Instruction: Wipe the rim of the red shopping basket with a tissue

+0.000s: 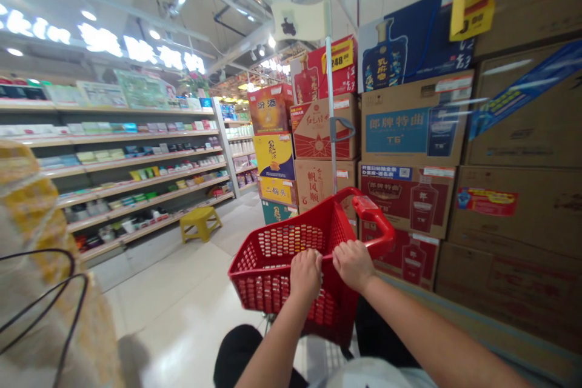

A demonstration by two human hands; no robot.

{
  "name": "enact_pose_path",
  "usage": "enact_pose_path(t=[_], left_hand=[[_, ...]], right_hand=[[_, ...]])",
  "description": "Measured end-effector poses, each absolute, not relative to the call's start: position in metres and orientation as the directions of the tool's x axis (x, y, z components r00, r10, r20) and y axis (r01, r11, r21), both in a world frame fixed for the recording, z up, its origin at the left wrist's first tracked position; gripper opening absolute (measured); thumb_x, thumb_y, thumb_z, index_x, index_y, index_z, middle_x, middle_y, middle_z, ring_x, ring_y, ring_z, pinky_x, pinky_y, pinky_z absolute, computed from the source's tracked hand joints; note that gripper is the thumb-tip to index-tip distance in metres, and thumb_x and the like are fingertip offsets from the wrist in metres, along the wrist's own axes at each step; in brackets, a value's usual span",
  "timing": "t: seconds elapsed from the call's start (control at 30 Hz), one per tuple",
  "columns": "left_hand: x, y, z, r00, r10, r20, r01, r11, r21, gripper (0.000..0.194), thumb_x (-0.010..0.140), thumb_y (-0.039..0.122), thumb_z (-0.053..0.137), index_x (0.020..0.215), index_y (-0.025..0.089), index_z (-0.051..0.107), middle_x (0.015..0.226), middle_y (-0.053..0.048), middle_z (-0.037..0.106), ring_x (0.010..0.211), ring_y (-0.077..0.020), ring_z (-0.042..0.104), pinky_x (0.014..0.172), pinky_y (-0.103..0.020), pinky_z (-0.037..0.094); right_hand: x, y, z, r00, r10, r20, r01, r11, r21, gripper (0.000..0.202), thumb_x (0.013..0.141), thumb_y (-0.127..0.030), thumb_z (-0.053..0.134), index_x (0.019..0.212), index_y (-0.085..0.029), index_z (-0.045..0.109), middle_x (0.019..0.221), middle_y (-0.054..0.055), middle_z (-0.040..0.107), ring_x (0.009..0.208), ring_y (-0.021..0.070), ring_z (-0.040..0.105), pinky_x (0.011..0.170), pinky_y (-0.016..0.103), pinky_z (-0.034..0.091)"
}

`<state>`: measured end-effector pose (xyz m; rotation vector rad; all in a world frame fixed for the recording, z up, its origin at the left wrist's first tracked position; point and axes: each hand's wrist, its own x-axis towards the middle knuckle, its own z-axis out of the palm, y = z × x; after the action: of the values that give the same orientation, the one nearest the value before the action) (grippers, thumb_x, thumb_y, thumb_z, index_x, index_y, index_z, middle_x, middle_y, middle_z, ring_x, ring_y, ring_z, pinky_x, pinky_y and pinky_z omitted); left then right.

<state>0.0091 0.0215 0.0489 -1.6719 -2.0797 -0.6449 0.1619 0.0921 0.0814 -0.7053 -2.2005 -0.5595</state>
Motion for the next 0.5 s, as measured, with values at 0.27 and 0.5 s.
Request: enact_pose_path(t=[0.27,0.5], left_hand=[[0.015,0.021,0.042,-0.203,0.743,0.638,0.978,0.179,0.103,0.031,0.096,0.034,0.029,0.105,0.018,0.055,0.099,-0.007,0.059,0.094,-0.0223,0.052,0.089,-0.041,0.037],[0.013,0.015,0.036,-0.081,0.718,0.691,0.994,0.110,0.003,0.036,0.093,0.038,0.039,0.122,0.020,0.048,0.118,-0.009,0.054,0.111,-0.0251,0.045,0.098,-0.043,0.030]], right_hand=[[0.164,0.095,0.082,-0.566,0.294,0.770,0.635,0.752,0.180,0.019,0.087,-0.026,0.047,0.071,-0.020,0.055,0.069,0.003,0.054,0.072,0.0184,0.041,0.073,0.035,0.022],[0.164,0.095,0.082,-0.576,0.298,0.761,0.631,0.754,0.183,0.018,0.086,-0.026,0.048,0.071,-0.020,0.055,0.070,0.003,0.055,0.071,0.0183,0.041,0.072,0.035,0.022]])
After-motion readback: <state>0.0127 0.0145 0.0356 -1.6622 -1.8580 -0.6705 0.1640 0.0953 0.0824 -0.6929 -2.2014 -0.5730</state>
